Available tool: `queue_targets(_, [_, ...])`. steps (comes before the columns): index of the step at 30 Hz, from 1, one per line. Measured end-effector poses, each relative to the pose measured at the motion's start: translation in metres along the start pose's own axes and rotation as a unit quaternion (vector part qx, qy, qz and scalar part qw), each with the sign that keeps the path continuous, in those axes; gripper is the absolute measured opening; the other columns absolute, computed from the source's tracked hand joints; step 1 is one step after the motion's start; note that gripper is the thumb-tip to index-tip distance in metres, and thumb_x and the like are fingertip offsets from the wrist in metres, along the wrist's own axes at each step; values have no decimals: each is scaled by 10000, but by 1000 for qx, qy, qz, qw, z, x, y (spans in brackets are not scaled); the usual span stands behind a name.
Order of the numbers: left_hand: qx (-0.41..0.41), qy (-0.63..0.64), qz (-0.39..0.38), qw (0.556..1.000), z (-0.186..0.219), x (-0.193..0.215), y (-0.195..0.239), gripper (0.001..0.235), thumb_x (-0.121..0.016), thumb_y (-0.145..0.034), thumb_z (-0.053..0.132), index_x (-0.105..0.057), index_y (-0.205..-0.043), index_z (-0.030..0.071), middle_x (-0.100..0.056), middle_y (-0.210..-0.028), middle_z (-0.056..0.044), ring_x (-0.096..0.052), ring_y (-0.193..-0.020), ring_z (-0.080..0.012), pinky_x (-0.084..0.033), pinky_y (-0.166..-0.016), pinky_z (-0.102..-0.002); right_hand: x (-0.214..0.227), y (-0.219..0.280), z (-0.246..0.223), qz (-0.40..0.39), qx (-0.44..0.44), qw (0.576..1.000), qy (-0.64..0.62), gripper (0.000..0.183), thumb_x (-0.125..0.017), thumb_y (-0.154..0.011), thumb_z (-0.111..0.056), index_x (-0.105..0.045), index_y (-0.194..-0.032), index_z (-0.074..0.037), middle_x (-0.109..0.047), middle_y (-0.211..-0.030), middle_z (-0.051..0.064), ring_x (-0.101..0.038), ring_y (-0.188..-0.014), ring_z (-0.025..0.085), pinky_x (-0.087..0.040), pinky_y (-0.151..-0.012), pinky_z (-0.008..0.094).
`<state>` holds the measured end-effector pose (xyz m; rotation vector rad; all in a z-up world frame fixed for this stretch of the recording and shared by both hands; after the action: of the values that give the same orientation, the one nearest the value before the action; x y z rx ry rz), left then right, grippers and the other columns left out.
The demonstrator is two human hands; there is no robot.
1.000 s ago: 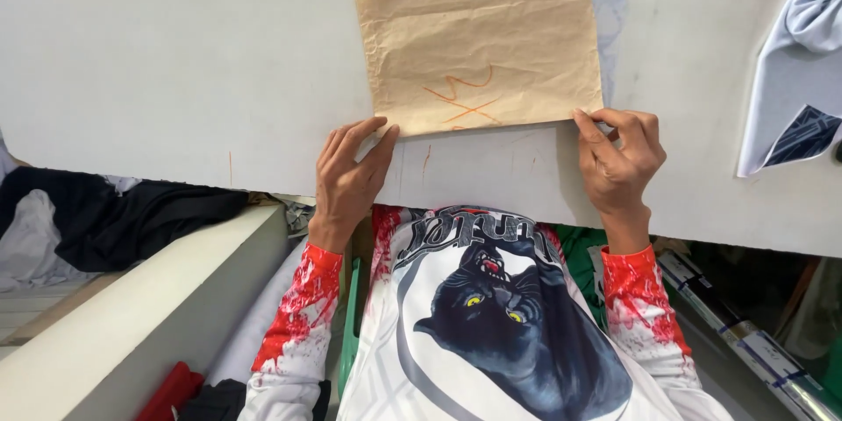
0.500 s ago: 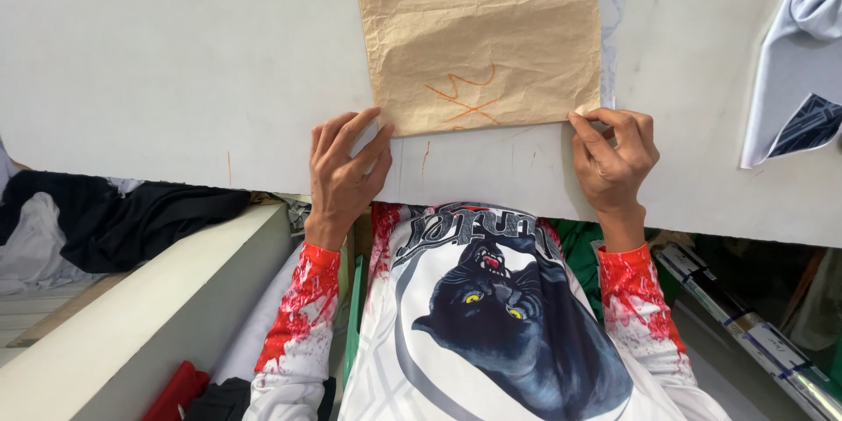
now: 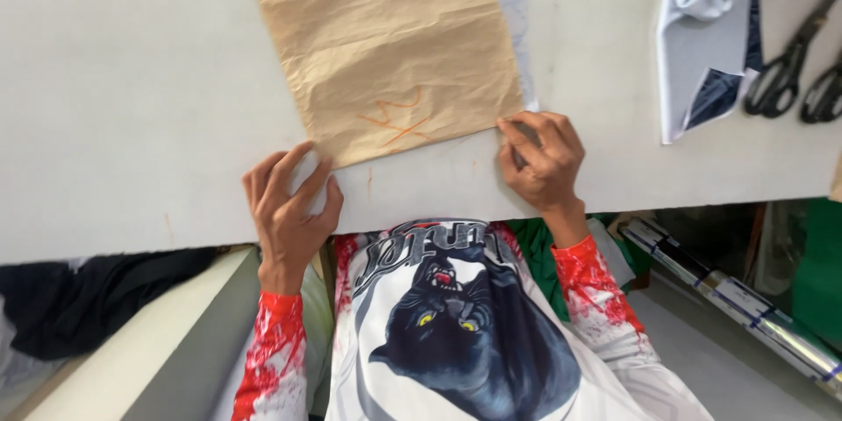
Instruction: Aligning a paper pattern on fabric and cutting out the shape using scissors and an electric fabric cutter.
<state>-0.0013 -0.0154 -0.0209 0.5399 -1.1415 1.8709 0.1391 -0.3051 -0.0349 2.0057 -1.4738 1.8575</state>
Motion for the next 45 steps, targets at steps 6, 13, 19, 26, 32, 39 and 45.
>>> queue_targets(6, [-16, 51, 32, 998, 45, -24, -36, 242, -795, -839, 65, -796, -1077, 106, -727, -1196, -146, -680, -1068, -388, -495, -918, -467, -4, 6, 2, 10, -11, 1000, 4, 273, -733, -835, -77, -848, -1077, -128, -716, -987, 64, -630, -910, 233, -561, -765, 321])
queue_targets(13, [-98, 73, -63, 991, 56, -115, -79, 497, -875, -868, 365, -744, -1247, 72, -558, -1452, -231, -505, -1363, -445, -346, -1133, -559, -5, 11, 7, -12, -31, 999, 1, 206, -712, -949, -216, -827, -1104, -146, -676, -1063, 60, -584, -1033, 251, -532, -831, 365])
queue_targets(19, [-89, 36, -120, 988, 50, -127, -76, 597, -870, -853, 476, -716, -1321, 138, -530, -1499, -193, -460, -1416, -406, -294, -1166, -564, -9, 21, 13, -15, -39, 999, 12, 249, -730, -924, -222, -815, -1144, -144, -666, -1098, 54, -581, -1072, 254, -528, -868, 376])
queue_targets(26, [-74, 30, -134, 988, 49, -127, -77, 585, -828, -891, 497, -704, -1335, 135, -532, -1498, -194, -449, -1427, -399, -281, -1177, -560, -4, 23, 11, 5, -35, 999, 23, 240, -732, -917, -210, -821, -1130, -145, -663, -1148, 57, -591, -1097, 258, -537, -892, 389])
queue_targets(32, [-61, 39, -147, 987, 48, -130, -76, 695, -827, -850, 600, -693, -1352, 139, -513, -1518, -199, -424, -1447, -397, -263, -1190, -568, 0, 23, 16, 11, -60, 998, 17, 289, -756, -914, -120, -789, -1197, -78, -706, -1177, 99, -638, -1101, 286, -533, -888, 413])
queue_targets(39, [-57, 16, -155, 986, 46, -133, -73, 721, -814, -849, 635, -690, -1365, 147, -504, -1536, -189, -396, -1469, -382, -209, -1200, -592, 0, 24, 17, 0, -58, 998, 23, 353, -784, -898, -84, -774, -1251, -77, -729, -1168, 102, -649, -1115, 285, -523, -888, 409])
queue_targets(45, [-81, 10, -133, 988, 43, -136, -71, 727, -794, -849, 640, -669, -1366, 144, -502, -1518, -202, -428, -1438, -413, -249, -1161, -613, 3, 17, 14, -2, -42, 999, 30, 245, -787, -888, -131, -807, -1133, -119, -699, -1194, 81, -616, -1123, 299, -507, -928, 415])
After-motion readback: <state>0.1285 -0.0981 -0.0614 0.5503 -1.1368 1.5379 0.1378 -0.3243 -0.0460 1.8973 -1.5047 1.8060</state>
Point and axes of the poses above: each hand's wrist, its own y-axis away from the middle knuckle, its own x-axis out of the back of the hand, z = x × y, the point moved 6 cm from there along -y, towards the middle knuckle
